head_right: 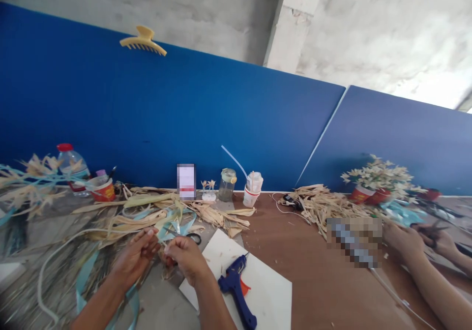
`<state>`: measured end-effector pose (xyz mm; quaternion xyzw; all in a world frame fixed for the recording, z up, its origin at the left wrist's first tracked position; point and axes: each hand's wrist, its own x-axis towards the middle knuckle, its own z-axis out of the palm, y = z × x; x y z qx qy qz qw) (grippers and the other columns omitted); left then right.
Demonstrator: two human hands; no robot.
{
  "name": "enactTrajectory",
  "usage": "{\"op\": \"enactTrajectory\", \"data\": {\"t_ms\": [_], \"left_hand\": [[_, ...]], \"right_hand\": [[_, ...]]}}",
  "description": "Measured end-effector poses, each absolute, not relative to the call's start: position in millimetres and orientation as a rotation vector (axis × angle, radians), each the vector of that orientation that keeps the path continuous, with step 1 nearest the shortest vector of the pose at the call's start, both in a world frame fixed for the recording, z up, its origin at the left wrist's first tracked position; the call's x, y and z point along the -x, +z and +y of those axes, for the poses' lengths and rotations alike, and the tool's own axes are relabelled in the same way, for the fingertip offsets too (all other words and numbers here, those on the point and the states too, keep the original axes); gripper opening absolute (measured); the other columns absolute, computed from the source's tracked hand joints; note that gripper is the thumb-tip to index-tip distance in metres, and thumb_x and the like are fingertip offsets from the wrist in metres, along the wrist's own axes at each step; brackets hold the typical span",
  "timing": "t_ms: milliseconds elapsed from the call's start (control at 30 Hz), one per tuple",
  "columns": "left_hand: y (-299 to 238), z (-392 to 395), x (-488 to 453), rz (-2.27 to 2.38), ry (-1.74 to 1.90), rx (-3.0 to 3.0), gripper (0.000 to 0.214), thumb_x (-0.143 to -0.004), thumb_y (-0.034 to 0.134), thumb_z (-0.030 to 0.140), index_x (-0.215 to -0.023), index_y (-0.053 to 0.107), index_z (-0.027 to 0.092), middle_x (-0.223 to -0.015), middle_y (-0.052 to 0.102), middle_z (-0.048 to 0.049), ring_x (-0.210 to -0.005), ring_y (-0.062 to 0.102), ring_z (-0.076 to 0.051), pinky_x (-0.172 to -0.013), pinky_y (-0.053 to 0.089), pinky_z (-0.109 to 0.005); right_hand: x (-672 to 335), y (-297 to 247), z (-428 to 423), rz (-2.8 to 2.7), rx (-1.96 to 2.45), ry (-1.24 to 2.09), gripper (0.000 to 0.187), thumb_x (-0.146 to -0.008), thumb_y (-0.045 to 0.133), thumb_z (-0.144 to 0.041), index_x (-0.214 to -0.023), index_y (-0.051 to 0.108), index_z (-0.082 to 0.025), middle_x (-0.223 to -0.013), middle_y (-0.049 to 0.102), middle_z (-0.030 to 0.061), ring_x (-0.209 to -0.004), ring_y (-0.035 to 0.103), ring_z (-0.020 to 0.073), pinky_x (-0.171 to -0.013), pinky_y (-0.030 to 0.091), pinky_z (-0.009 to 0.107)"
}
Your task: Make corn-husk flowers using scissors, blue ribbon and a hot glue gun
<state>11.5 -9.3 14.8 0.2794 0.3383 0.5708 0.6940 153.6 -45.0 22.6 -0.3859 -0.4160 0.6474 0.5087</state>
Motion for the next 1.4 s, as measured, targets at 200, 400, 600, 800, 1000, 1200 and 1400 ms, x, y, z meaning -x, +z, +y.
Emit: {"op": "enactTrajectory", "data": {"t_ms": [200, 400, 600, 800, 1000, 1200, 1400], "left_hand": [[16, -11, -14, 0.734, 1.269, -0.634, 0.026, -0.056, 0.084, 0.026, -0.062, 0.062, 0.015, -0.045, 0.037, 0.0101, -0.041, 0.028, -0.003, -0.041, 0.033, -0.016], [17, -18, -21, 0.779, 1.226, -0.647, 0.028, -0.055, 0.084, 0.026, -0.058, 0.057, 0.018, -0.047, 0.041, 0.0083, -0.042, 0.034, -0.005, -0.043, 0.038, -0.019], [12, -18, -24, 0.744, 1.171, -0.618, 0.034, -0.056, 0.084, 0.029, -0.059, 0.052, 0.018, -0.048, 0.038, 0.0100, -0.043, 0.037, -0.005, -0.046, 0.038, -0.019], [14, -18, -26, 0.749, 1.214, -0.655, 0.031, -0.054, 0.084, 0.031, -0.060, 0.056, 0.020, -0.045, 0.035, 0.0100, -0.041, 0.026, -0.006, -0.041, 0.029, -0.022], [15, -20, -28, 0.797, 1.208, -0.693, 0.028, -0.056, 0.083, 0.032, -0.066, 0.061, 0.019, -0.045, 0.036, 0.0099, -0.042, 0.029, -0.006, -0.043, 0.031, -0.022], [15, -21, -28, 0.769, 1.199, -0.669, 0.029, -0.055, 0.083, 0.032, -0.066, 0.061, 0.018, -0.044, 0.037, 0.0106, -0.040, 0.028, -0.005, -0.042, 0.029, -0.021], [15, -19, -26, 0.736, 1.233, -0.632, 0.029, -0.054, 0.085, 0.030, -0.067, 0.062, 0.018, -0.044, 0.036, 0.0108, -0.039, 0.027, -0.005, -0.041, 0.030, -0.021]], "right_hand": [[-157, 26, -43, -0.832, 0.786, 1.551, 0.013, -0.060, 0.070, -0.023, -0.057, 0.060, -0.015, -0.066, 0.061, -0.0016, -0.046, 0.045, 0.0056, -0.050, 0.031, 0.020], [-157, 30, -42, -0.613, 0.531, 1.550, 0.012, -0.057, 0.069, -0.021, -0.054, 0.059, -0.016, -0.092, 0.068, 0.0047, -0.051, 0.052, 0.0082, -0.053, 0.040, 0.023], [-160, 27, -40, -0.549, 0.454, 1.593, 0.019, -0.063, 0.073, -0.032, -0.059, 0.065, -0.016, -0.079, 0.068, 0.0059, -0.070, 0.061, 0.0151, -0.070, 0.047, 0.027], [-159, 19, -35, -0.536, 0.522, 1.497, 0.026, -0.063, 0.076, -0.031, -0.083, 0.071, -0.014, -0.086, 0.070, 0.0069, -0.074, 0.062, 0.0157, -0.075, 0.047, 0.028], [-155, 12, -31, -0.443, 0.575, 1.451, 0.028, -0.054, 0.082, -0.017, -0.077, 0.066, -0.017, -0.064, 0.063, -0.0024, -0.053, 0.053, 0.0089, -0.057, 0.043, 0.021], [-157, 5, -27, -0.460, 0.680, 1.510, 0.029, -0.054, 0.082, -0.018, -0.079, 0.069, -0.014, -0.059, 0.062, -0.0009, -0.048, 0.050, 0.0090, -0.048, 0.039, 0.021], [-158, -3, -24, -0.527, 0.708, 1.515, 0.030, -0.055, 0.081, -0.026, -0.079, 0.069, -0.013, -0.064, 0.066, 0.0028, -0.048, 0.053, 0.0095, -0.046, 0.039, 0.021]]}}
